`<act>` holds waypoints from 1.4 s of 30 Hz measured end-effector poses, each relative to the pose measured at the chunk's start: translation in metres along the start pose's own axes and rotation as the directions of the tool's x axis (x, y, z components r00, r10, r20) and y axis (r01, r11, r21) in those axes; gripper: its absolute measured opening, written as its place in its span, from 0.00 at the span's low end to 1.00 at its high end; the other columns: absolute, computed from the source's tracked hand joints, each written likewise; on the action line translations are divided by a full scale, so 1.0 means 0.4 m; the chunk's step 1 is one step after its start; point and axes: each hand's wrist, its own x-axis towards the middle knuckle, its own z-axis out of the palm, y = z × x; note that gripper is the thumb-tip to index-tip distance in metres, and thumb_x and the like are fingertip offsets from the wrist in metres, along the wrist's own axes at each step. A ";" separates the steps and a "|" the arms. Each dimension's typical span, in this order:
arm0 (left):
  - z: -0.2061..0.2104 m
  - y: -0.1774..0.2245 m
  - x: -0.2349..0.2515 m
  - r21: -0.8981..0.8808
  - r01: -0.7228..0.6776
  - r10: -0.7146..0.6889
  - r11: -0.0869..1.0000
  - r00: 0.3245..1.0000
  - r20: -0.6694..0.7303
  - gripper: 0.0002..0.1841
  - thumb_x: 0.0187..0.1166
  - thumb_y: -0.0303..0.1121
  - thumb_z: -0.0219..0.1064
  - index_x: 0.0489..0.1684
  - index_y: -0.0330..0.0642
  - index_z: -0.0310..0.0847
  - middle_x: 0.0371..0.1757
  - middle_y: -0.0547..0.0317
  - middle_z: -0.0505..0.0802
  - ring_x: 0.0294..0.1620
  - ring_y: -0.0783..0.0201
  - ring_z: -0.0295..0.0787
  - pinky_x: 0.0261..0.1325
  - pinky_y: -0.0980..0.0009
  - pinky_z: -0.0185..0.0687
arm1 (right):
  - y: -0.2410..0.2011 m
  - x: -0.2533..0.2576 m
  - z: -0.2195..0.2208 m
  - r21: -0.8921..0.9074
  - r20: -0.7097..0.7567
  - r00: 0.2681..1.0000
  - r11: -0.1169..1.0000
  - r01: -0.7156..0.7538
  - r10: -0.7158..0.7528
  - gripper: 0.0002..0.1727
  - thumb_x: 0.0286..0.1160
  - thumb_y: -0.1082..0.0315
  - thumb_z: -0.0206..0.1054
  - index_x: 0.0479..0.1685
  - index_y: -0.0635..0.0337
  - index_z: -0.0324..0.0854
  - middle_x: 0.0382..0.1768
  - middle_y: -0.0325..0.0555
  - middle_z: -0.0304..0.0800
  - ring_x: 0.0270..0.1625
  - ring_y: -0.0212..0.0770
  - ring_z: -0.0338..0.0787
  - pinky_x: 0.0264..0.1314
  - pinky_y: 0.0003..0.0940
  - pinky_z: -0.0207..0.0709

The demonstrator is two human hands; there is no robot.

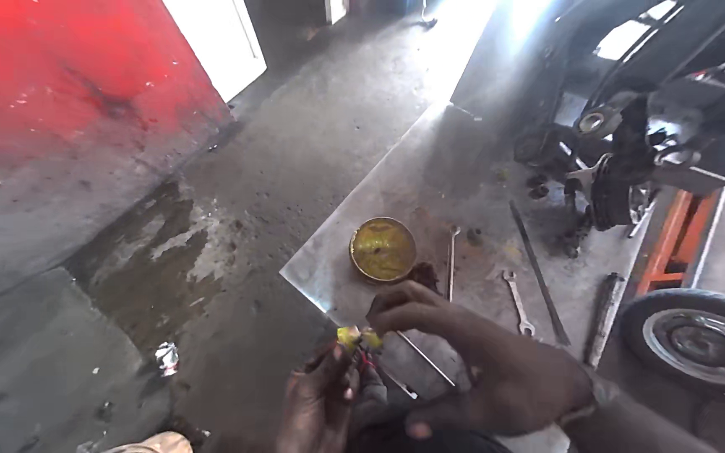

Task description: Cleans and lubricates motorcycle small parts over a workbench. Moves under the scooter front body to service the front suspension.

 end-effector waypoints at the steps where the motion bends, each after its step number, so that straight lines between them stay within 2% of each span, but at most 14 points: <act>1: 0.002 -0.003 -0.008 -0.022 0.006 -0.006 1.000 0.999 0.041 0.15 0.80 0.22 0.58 0.27 0.38 0.91 0.22 0.60 0.90 0.18 0.74 0.83 0.24 0.80 0.82 | 0.004 -0.019 0.028 0.068 -0.027 0.999 0.997 0.028 -0.027 0.34 0.68 0.53 0.78 0.72 0.62 0.77 0.62 0.48 0.81 0.63 0.32 0.80 0.66 0.27 0.77; 2: 0.003 -0.005 -0.015 -0.041 0.016 -0.013 0.999 0.997 0.077 0.14 0.81 0.23 0.59 0.27 0.38 0.91 0.22 0.60 0.90 0.19 0.75 0.84 0.25 0.80 0.82 | 0.009 -0.035 0.051 0.097 -0.057 0.997 0.994 0.055 -0.049 0.35 0.71 0.55 0.77 0.74 0.64 0.75 0.57 0.50 0.82 0.58 0.31 0.81 0.63 0.25 0.76; 5: 0.019 0.000 -0.045 -0.120 0.083 -0.066 0.989 0.988 0.138 0.17 0.85 0.25 0.54 0.28 0.37 0.89 0.23 0.60 0.89 0.19 0.76 0.83 0.24 0.83 0.82 | 0.025 -0.075 0.093 0.144 -0.075 0.991 0.982 0.121 -0.111 0.34 0.76 0.58 0.73 0.78 0.68 0.71 0.36 0.44 0.81 0.38 0.27 0.77 0.44 0.19 0.72; 8: 0.028 0.000 -0.073 -0.203 0.180 -0.139 0.962 0.969 0.204 0.16 0.86 0.27 0.53 0.31 0.35 0.87 0.22 0.59 0.89 0.19 0.75 0.85 0.25 0.84 0.84 | 0.038 -0.108 0.102 0.202 -0.021 0.989 0.969 0.146 -0.145 0.34 0.79 0.58 0.72 0.81 0.66 0.69 0.29 0.41 0.79 0.30 0.25 0.74 0.34 0.17 0.69; 11: 0.043 -0.006 -0.096 -0.192 0.245 -0.193 0.950 0.947 0.256 0.19 0.89 0.30 0.49 0.33 0.35 0.87 0.23 0.59 0.89 0.18 0.77 0.85 0.24 0.86 0.83 | 0.035 -0.126 0.095 0.187 0.010 0.984 0.967 0.175 -0.180 0.34 0.79 0.56 0.71 0.81 0.64 0.69 0.28 0.41 0.78 0.28 0.24 0.73 0.32 0.17 0.67; 17: 0.061 -0.028 -0.122 -0.148 0.263 -0.201 0.953 0.919 0.340 0.20 0.89 0.32 0.50 0.30 0.39 0.86 0.22 0.63 0.88 0.17 0.79 0.83 0.23 0.88 0.80 | 0.021 -0.146 0.077 0.139 0.049 0.978 0.971 0.193 -0.201 0.33 0.81 0.54 0.69 0.79 0.67 0.71 0.25 0.41 0.77 0.25 0.25 0.70 0.28 0.18 0.64; 22: 0.078 -0.032 -0.142 -0.073 0.231 -0.204 0.970 0.941 0.269 0.23 0.91 0.32 0.44 0.29 0.39 0.85 0.19 0.65 0.87 0.13 0.82 0.79 0.18 0.90 0.76 | 0.022 -0.184 0.075 0.138 0.017 0.979 0.970 0.199 -0.203 0.29 0.82 0.53 0.67 0.71 0.69 0.77 0.25 0.41 0.76 0.26 0.23 0.69 0.28 0.16 0.62; 25: 0.075 -0.035 -0.142 -0.058 0.247 -0.220 0.967 0.932 0.289 0.23 0.90 0.32 0.45 0.30 0.39 0.86 0.19 0.65 0.87 0.14 0.81 0.80 0.19 0.89 0.76 | 0.009 -0.190 0.073 0.160 -0.003 0.975 0.963 0.218 -0.220 0.33 0.83 0.51 0.66 0.76 0.68 0.73 0.27 0.40 0.77 0.28 0.23 0.70 0.30 0.15 0.63; 29: 0.069 -0.042 -0.137 -0.043 0.256 -0.230 0.966 0.920 0.316 0.21 0.89 0.32 0.47 0.27 0.40 0.86 0.20 0.65 0.86 0.14 0.81 0.79 0.19 0.88 0.75 | -0.002 -0.181 0.080 -0.022 -0.035 0.972 0.972 0.232 -0.233 0.34 0.82 0.50 0.67 0.76 0.69 0.74 0.26 0.44 0.78 0.26 0.29 0.72 0.29 0.21 0.67; 32: 0.073 -0.038 -0.141 -0.047 0.244 -0.221 0.969 0.931 0.290 0.22 0.90 0.32 0.46 0.28 0.39 0.86 0.18 0.66 0.85 0.13 0.81 0.78 0.18 0.89 0.74 | -0.003 -0.196 0.082 -0.144 -0.039 0.968 0.960 0.238 -0.246 0.30 0.82 0.48 0.66 0.67 0.68 0.81 0.24 0.47 0.77 0.26 0.36 0.73 0.30 0.27 0.69; 34: 0.072 -0.035 -0.145 -0.058 0.245 -0.221 0.968 0.936 0.274 0.23 0.91 0.32 0.45 0.29 0.38 0.87 0.18 0.64 0.87 0.13 0.81 0.79 0.18 0.89 0.76 | -0.008 -0.209 0.084 -0.150 -0.058 0.965 0.958 0.245 -0.256 0.29 0.83 0.48 0.65 0.64 0.68 0.82 0.24 0.47 0.77 0.25 0.35 0.74 0.29 0.26 0.69; 36: 0.070 -0.033 -0.143 -0.052 0.254 -0.229 0.966 0.929 0.290 0.24 0.91 0.33 0.46 0.29 0.37 0.88 0.21 0.62 0.89 0.14 0.81 0.80 0.19 0.89 0.76 | -0.013 -0.214 0.088 -0.153 -0.087 0.959 0.955 0.255 -0.270 0.31 0.83 0.47 0.64 0.68 0.68 0.80 0.24 0.46 0.78 0.26 0.34 0.73 0.30 0.25 0.68; 38: 0.072 -0.032 -0.141 -0.041 0.267 -0.242 0.963 0.920 0.308 0.24 0.91 0.33 0.46 0.30 0.37 0.89 0.20 0.63 0.89 0.14 0.81 0.79 0.19 0.89 0.76 | -0.020 -0.211 0.097 -0.259 -0.116 0.953 0.935 0.242 -0.279 0.32 0.82 0.45 0.64 0.72 0.64 0.79 0.25 0.47 0.79 0.26 0.37 0.75 0.30 0.29 0.70; 42: 0.074 -0.033 -0.135 -0.025 0.272 -0.249 0.962 0.910 0.332 0.25 0.92 0.36 0.44 0.28 0.40 0.87 0.18 0.68 0.85 0.13 0.82 0.77 0.18 0.88 0.73 | -0.008 -0.215 0.124 -0.697 -0.143 0.933 0.703 0.142 -0.330 0.30 0.82 0.37 0.59 0.72 0.47 0.81 0.24 0.44 0.79 0.25 0.45 0.79 0.26 0.39 0.72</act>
